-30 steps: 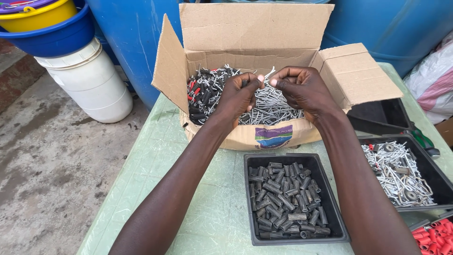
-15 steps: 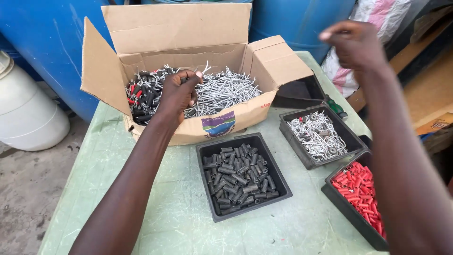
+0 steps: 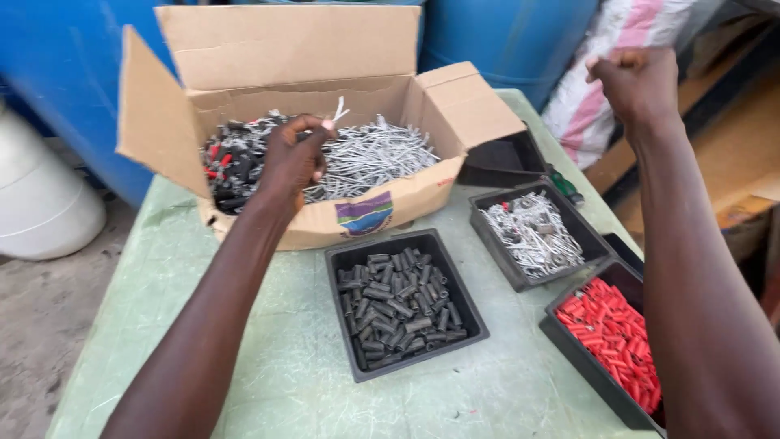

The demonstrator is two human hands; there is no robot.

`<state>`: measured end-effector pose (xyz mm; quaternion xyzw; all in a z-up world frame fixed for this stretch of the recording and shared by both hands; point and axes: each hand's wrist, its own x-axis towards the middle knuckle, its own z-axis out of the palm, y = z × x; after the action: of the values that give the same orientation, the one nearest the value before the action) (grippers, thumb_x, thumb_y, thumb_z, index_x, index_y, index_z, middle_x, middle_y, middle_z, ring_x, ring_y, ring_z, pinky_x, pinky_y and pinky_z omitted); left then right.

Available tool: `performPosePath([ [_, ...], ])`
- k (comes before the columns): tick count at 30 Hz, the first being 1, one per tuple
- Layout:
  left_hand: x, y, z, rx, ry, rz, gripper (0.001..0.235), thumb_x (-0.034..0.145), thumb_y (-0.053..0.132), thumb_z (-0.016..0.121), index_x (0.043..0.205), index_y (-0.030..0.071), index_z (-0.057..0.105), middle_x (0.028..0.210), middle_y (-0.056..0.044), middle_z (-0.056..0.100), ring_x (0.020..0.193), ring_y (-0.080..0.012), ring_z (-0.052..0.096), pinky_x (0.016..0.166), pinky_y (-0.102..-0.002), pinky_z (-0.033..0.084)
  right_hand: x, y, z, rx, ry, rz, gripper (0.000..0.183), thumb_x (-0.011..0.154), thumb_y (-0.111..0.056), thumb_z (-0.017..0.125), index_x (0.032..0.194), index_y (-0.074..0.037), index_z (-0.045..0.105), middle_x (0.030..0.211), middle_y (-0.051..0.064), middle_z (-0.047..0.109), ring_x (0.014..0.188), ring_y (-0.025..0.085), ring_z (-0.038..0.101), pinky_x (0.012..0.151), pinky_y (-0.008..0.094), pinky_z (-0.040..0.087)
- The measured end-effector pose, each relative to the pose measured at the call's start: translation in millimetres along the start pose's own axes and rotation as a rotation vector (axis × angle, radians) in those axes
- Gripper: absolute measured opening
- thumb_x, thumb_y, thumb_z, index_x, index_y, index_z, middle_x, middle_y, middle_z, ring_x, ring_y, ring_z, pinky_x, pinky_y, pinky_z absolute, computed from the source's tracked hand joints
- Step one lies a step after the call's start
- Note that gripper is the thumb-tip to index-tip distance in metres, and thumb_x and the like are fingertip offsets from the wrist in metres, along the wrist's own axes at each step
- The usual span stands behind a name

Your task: Assembling metal screws with plastic wall plugs by hand at a workbench.

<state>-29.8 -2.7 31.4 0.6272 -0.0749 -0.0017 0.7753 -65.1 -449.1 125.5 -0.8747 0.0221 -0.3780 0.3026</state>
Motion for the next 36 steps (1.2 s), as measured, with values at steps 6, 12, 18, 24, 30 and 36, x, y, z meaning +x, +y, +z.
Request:
performPosePath([
  [6,-5.8,-4.0,-3.5,-0.097,-0.035,0.158,0.01,0.093,0.017,0.065,0.094,0.007,0.069,0.049,-0.004,0.044,0.033,-0.0081,0.046,0.036,-0.017,0.032,-58.4,-163.5,112.8,0.376,-0.339,0.032,0.012,0.087,-0.012,0.063,0.091,-0.01,0.074,0.055,0.001,0.054,0.043,0.0,0.037,0.037,0.015,0.028],
  [12,-5.3,0.4,-2.0,-0.135,-0.105,0.203,0.012,0.094,0.019,0.065,0.092,0.008,0.07,0.046,-0.003,0.044,0.032,-0.007,0.047,0.036,-0.016,0.028,-98.4,-222.0,181.6,0.871,-0.531,0.302,0.011,0.086,-0.009,0.069,0.095,-0.003,0.069,0.052,0.004,0.049,0.032,0.001,0.026,0.028,0.015,0.024],
  [18,5.6,-10.8,-5.4,-0.106,-0.091,0.144,0.017,0.095,0.024,0.065,0.094,0.008,0.068,0.046,-0.003,0.047,0.035,-0.0066,0.049,0.038,-0.016,0.029,-90.4,-211.5,194.6,1.023,-0.588,0.362,0.005,0.09,-0.005,0.068,0.09,-0.001,0.065,0.066,0.007,0.057,0.032,-0.004,0.028,0.027,0.012,0.025],
  [24,23.3,-22.5,-10.2,-0.126,-0.076,-0.073,0.025,0.092,0.031,0.055,0.105,0.009,0.055,0.07,-0.004,0.055,0.048,-0.0142,0.061,0.036,-0.019,0.042,-36.4,-130.1,219.0,0.479,-0.466,0.1,0.017,0.09,-0.01,0.063,0.073,-0.007,0.064,0.054,0.008,0.054,0.041,0.002,0.029,0.035,0.019,0.017],
  [30,25.3,-29.9,-12.3,-0.178,-0.279,-0.032,0.028,0.093,0.004,0.034,0.116,-0.002,0.049,0.099,-0.021,0.069,0.073,-0.0251,0.074,0.062,-0.029,0.064,-37.6,-125.8,203.7,-0.043,-0.361,0.186,0.026,0.09,-0.047,0.062,0.092,-0.026,0.077,0.062,0.003,0.065,0.065,0.024,0.064,0.06,0.035,0.049],
  [36,17.3,-30.2,-7.9,-0.18,-0.341,0.114,0.03,0.097,-0.001,0.037,0.127,-0.002,0.035,0.122,-0.029,0.063,0.095,-0.0343,0.072,0.085,-0.038,0.062,-64.1,-162.9,187.8,0.291,-0.477,0.239,0.031,0.093,-0.029,0.05,0.08,-0.011,0.071,0.05,0.002,0.042,0.045,0.012,0.036,0.039,0.027,0.028],
])
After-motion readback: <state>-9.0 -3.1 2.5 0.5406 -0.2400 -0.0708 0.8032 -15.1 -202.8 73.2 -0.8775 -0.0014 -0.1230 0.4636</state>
